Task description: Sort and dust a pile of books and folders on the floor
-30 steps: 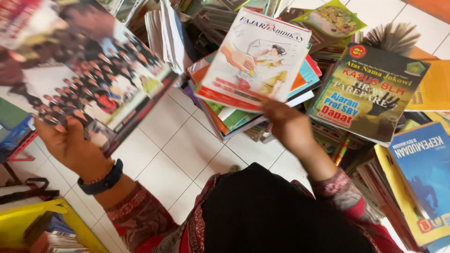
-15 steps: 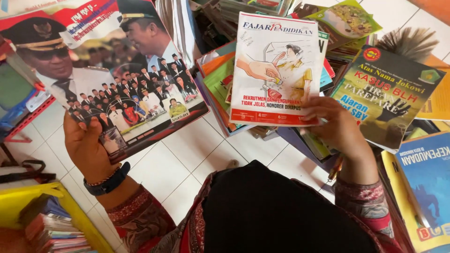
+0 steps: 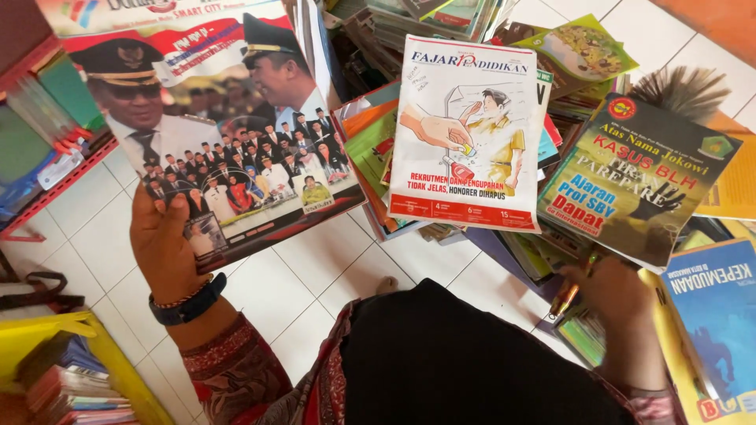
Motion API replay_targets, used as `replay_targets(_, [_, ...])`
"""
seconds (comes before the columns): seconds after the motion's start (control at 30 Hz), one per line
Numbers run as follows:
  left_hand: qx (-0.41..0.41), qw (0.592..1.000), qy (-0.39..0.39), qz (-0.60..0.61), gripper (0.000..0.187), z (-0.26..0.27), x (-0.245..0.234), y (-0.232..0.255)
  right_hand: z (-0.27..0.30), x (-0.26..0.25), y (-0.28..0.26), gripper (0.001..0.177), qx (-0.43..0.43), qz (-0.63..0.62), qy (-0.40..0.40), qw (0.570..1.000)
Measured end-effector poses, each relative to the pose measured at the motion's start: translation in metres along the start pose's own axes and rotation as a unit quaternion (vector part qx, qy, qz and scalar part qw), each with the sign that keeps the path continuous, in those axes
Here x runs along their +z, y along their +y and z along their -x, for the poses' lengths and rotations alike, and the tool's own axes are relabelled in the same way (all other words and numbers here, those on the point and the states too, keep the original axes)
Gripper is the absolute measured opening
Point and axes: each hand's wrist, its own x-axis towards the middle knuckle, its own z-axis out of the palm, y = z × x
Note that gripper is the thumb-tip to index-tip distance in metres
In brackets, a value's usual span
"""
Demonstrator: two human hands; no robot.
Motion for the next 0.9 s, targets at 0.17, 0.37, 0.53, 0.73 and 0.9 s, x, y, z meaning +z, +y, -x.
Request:
replay_targets(0.17, [-0.018, 0.993, -0.072, 0.095, 0.038, -0.013, 0.040, -0.010, -0.032, 0.081, 0.005, 0.073, 0.070, -0.073, 0.147, 0.984])
replay_targets(0.37, [-0.180, 0.958, -0.128, 0.184, 0.029, 0.051, 0.188, -0.064, 0.047, 0.001, 0.011, 0.013, -0.136, -0.486, 0.243, 0.828])
replay_targets(0.53, [-0.003, 0.910, -0.398, 0.116, 0.057, 0.143, 0.337, -0.054, 0.053, 0.000, 0.093, 0.037, -0.523, -0.602, 0.195, 0.571])
replay_targets(0.73, [0.028, 0.808, -0.588, -0.036, 0.088, 0.177, 0.377, -0.071, -0.026, 0.121, 0.359, 0.059, -0.189, -0.804, 0.131, 0.548])
replay_targets(0.9, [0.140, 0.777, -0.534, -0.301, 0.077, 0.193, 0.423, -0.200, -0.003, 0.192, 0.394, 0.049, -0.032, -0.580, 0.220, 0.784])
